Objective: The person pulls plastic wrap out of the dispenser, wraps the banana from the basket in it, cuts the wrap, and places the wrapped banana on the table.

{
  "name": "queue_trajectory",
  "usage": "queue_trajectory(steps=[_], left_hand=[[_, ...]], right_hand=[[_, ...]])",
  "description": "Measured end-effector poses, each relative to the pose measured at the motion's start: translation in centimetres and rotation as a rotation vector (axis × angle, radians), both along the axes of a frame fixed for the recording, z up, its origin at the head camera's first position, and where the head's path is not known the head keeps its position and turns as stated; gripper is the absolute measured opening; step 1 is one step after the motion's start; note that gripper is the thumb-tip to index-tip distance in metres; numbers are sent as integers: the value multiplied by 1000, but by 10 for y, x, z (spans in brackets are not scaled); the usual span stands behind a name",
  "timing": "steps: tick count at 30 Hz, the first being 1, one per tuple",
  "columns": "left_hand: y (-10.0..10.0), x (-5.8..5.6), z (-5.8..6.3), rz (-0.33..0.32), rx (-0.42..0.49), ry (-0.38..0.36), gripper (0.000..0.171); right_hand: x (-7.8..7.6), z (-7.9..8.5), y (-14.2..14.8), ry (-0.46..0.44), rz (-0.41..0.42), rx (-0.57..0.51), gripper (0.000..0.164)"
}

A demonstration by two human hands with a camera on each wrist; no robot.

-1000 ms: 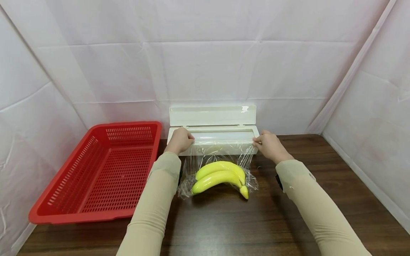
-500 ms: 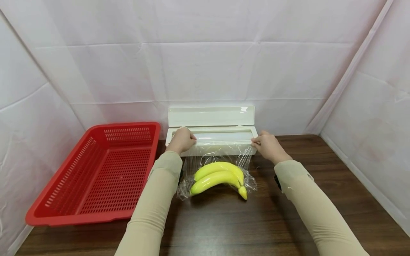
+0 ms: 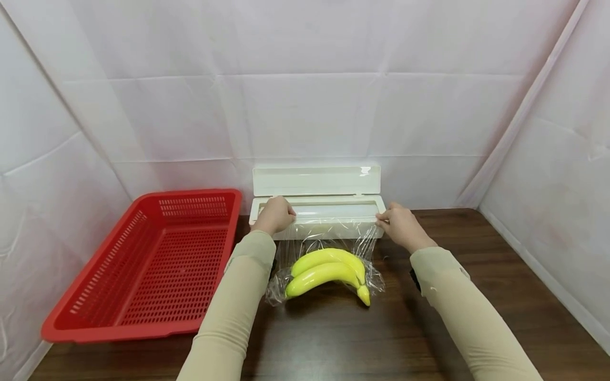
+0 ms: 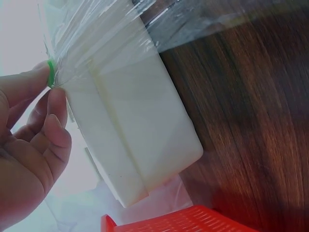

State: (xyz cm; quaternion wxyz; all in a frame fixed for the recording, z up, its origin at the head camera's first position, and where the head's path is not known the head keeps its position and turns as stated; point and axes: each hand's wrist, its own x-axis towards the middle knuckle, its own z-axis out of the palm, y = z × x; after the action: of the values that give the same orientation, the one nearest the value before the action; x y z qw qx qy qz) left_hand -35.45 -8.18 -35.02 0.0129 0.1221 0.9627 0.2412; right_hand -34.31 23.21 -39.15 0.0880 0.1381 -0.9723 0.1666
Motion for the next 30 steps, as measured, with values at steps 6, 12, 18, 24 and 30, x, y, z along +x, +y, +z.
queue_trajectory(steps=[6, 12, 18, 24, 30], left_hand=[[2, -2, 2, -9, -21, 19, 22], [5, -3, 3, -29, -27, 28, 21], [7, -6, 5, -43, -39, 31, 23], [9, -6, 7, -58, -47, 32, 23], [12, -5, 8, -56, -43, 4, 23]], right_hand=[[-2, 2, 0, 11, 4, 9, 30], [-2, 5, -1, -13, -6, 5, 31], [-2, 7, -2, -7, 0, 2, 31], [-2, 8, -2, -21, -9, -7, 31], [-1, 8, -2, -21, -10, -16, 30]])
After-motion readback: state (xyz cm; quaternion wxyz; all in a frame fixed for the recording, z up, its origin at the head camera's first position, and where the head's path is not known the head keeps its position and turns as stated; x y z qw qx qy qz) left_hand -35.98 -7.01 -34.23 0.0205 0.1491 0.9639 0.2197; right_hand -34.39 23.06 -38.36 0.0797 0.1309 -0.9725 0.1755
